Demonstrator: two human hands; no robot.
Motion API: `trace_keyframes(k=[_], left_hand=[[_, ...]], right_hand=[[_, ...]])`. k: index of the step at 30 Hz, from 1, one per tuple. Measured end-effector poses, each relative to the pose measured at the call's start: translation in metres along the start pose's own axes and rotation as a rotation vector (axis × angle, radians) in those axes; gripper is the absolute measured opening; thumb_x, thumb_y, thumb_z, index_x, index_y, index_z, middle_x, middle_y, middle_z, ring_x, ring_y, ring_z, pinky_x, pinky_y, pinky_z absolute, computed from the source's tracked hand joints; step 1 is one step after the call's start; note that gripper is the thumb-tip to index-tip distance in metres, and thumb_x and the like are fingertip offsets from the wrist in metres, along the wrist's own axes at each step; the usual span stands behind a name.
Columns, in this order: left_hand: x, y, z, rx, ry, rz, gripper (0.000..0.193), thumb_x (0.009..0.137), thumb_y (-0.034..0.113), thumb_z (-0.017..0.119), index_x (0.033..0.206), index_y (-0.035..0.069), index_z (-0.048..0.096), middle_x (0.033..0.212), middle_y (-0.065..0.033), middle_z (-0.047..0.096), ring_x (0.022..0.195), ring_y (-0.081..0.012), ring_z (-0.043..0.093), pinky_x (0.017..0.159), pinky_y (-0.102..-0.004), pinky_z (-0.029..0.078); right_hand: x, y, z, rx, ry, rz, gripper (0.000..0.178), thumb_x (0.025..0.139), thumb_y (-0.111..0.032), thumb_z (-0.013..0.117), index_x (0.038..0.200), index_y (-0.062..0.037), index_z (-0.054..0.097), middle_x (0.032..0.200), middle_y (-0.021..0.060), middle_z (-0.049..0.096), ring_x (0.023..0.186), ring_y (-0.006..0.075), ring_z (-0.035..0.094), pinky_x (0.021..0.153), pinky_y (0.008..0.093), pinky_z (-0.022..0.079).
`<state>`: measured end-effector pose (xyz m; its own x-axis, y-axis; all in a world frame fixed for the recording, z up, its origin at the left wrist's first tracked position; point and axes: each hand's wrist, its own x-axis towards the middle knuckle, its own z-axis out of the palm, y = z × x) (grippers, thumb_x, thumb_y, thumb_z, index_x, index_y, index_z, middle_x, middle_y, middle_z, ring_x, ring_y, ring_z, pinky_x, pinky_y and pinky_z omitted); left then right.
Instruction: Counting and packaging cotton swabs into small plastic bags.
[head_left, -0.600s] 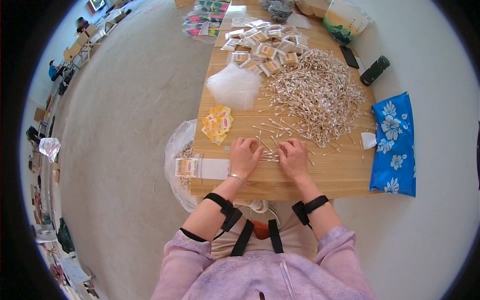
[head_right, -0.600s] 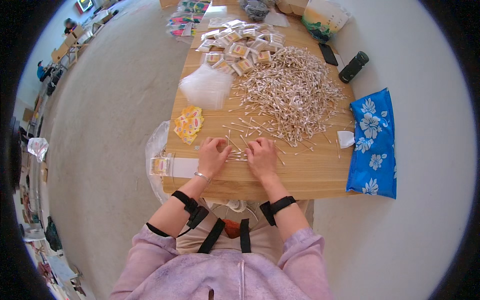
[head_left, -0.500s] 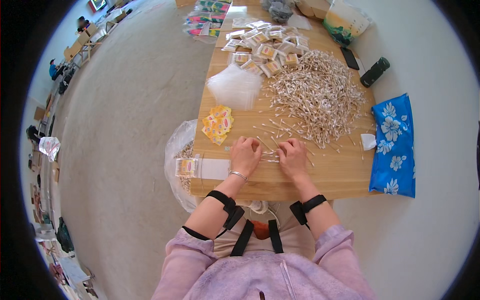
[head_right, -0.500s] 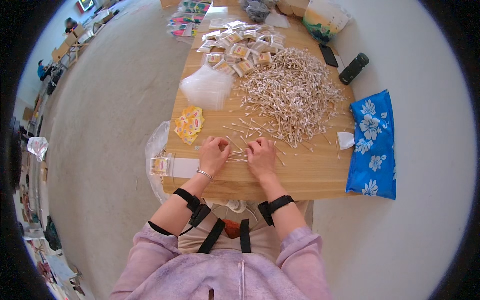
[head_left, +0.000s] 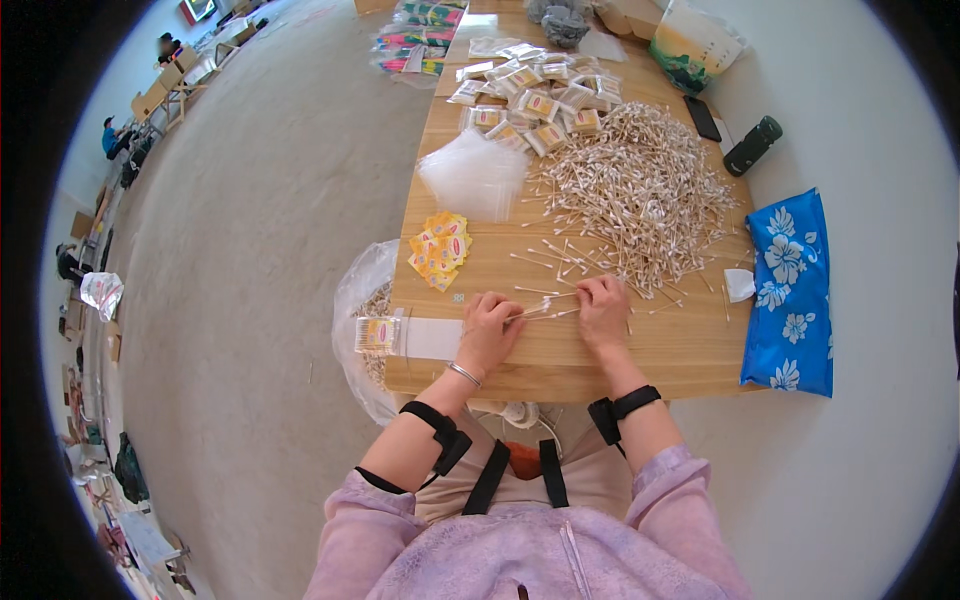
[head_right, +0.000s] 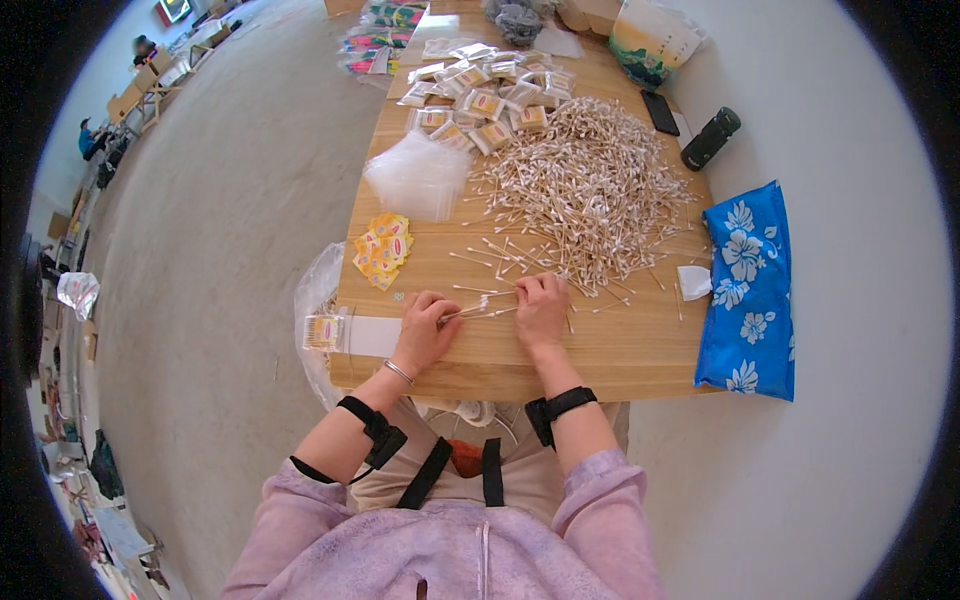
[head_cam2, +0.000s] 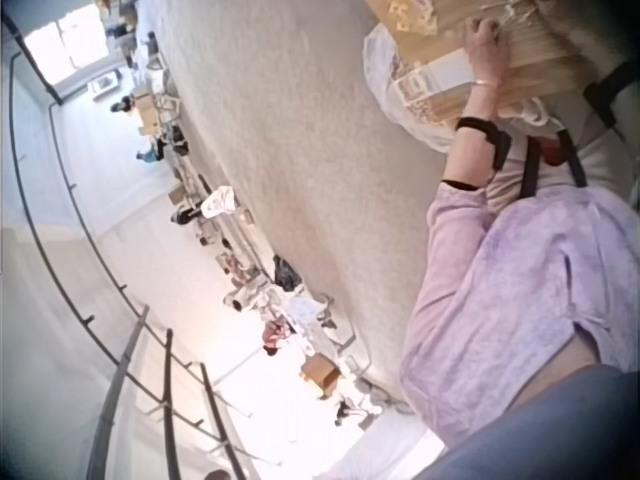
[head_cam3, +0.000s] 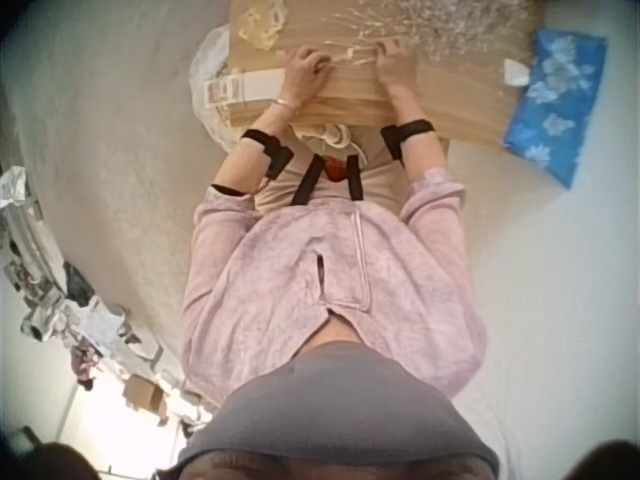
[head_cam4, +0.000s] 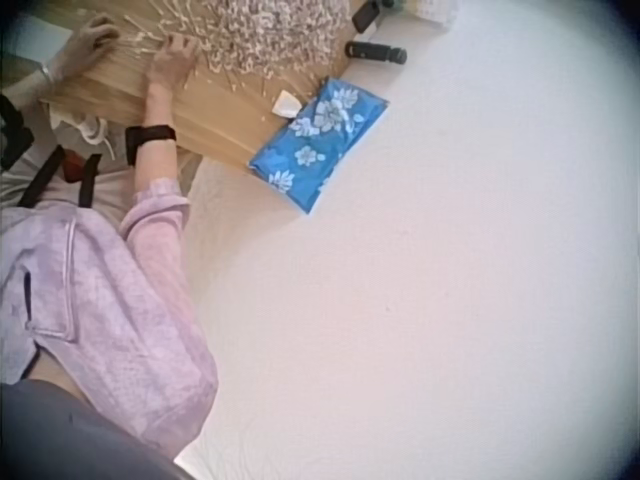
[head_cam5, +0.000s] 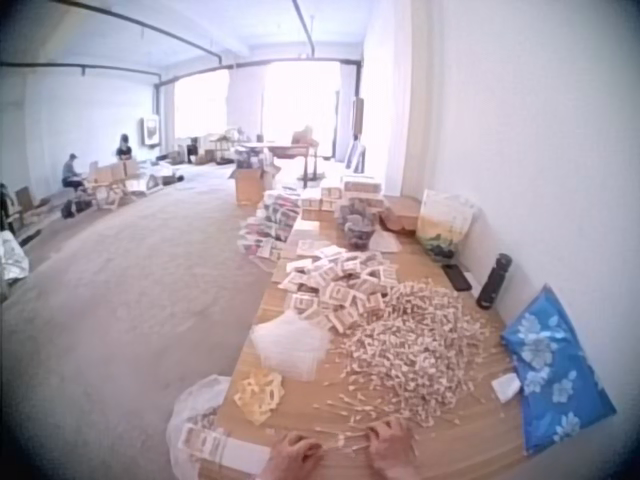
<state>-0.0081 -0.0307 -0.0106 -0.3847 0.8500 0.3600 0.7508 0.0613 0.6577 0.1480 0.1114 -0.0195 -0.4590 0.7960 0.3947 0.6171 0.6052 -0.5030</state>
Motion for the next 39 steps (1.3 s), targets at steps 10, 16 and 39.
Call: trace_keyframes(k=[10,16,39], left_hand=[[-0.004,0.001,0.002,-0.038,-0.036,0.051,0.011,0.073,0.014,0.074,0.082,0.009,0.070,0.088,-0.0077,0.061,0.090,-0.0280,0.055,0.082,-0.0378,0.045],[-0.003,0.002,0.002,0.011,0.003,0.074,0.030,0.073,0.018,0.074,0.100,0.010,0.064,0.110,-0.0114,0.055,0.106,-0.0315,0.050,0.092,-0.0408,0.041],[0.007,-0.010,0.016,-0.063,0.232,-0.080,0.008,0.078,0.001,0.064,0.085,0.002,0.062,0.102,-0.0145,0.060,0.102,-0.0330,0.053,0.089,-0.0398,0.043]], right_hand=[[0.008,0.019,-0.003,-0.144,0.045,0.082,0.008,0.078,-0.020,0.068,0.084,-0.0160,0.068,0.089,0.0011,0.058,0.094,0.0247,0.052,0.084,0.0391,0.042],[0.010,-0.024,0.009,-0.118,-0.047,-0.035,0.007,0.077,-0.021,0.068,0.083,-0.0171,0.068,0.089,0.0005,0.058,0.092,0.0236,0.052,0.082,0.0390,0.042],[-0.008,-0.007,-0.007,-0.052,-0.090,-0.039,0.006,0.077,-0.018,0.068,0.082,-0.0191,0.068,0.086,-0.0011,0.057,0.092,0.0221,0.052,0.082,0.0386,0.038]])
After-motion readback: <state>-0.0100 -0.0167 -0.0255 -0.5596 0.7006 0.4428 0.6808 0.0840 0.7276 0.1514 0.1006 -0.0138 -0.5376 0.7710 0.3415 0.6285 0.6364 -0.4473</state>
